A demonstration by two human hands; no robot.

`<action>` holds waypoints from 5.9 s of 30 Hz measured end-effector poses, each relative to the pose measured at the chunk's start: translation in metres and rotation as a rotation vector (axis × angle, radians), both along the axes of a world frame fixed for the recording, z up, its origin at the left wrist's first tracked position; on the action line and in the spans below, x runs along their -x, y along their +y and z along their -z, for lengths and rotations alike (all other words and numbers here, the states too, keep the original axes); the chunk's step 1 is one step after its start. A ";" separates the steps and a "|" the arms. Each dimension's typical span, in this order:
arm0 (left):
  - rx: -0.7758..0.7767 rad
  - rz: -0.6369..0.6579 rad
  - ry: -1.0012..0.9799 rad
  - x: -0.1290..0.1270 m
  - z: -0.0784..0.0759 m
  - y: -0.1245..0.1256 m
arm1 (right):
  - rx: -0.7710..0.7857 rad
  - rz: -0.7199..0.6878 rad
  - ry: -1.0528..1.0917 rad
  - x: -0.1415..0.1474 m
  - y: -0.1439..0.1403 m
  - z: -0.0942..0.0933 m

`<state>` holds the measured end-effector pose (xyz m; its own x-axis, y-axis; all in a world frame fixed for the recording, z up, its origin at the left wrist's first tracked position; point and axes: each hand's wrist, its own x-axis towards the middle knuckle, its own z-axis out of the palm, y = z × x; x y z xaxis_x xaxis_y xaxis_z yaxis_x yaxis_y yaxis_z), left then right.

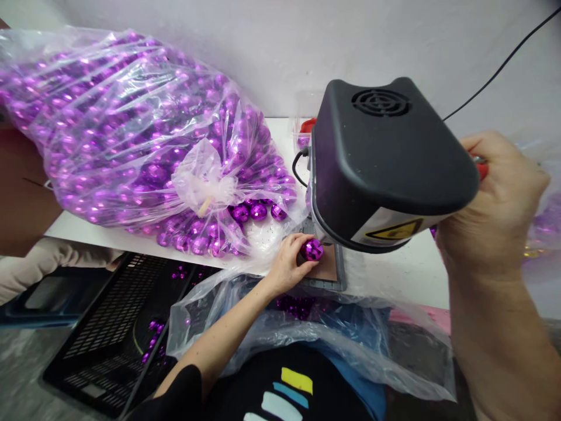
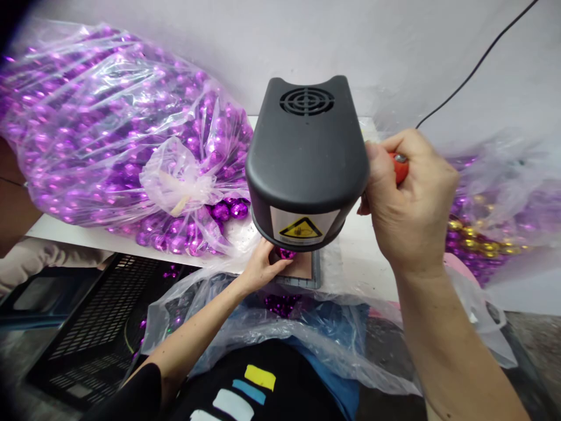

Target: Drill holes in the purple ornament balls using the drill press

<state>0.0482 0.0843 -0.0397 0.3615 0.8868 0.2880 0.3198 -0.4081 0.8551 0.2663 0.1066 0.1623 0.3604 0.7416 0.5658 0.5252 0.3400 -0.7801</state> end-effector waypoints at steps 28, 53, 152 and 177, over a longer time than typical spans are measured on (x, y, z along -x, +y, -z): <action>0.017 -0.095 0.033 -0.013 0.002 -0.008 | 0.066 0.029 -0.134 0.000 -0.018 -0.004; 0.139 -0.070 -0.068 -0.011 0.017 -0.011 | -0.090 -0.049 -0.550 -0.009 -0.094 0.089; -0.090 -0.076 0.005 0.001 -0.001 -0.001 | 0.006 0.004 -0.075 0.000 -0.002 -0.005; 0.045 -0.095 -0.028 -0.018 0.006 -0.005 | -0.023 0.021 -0.106 0.000 -0.006 0.002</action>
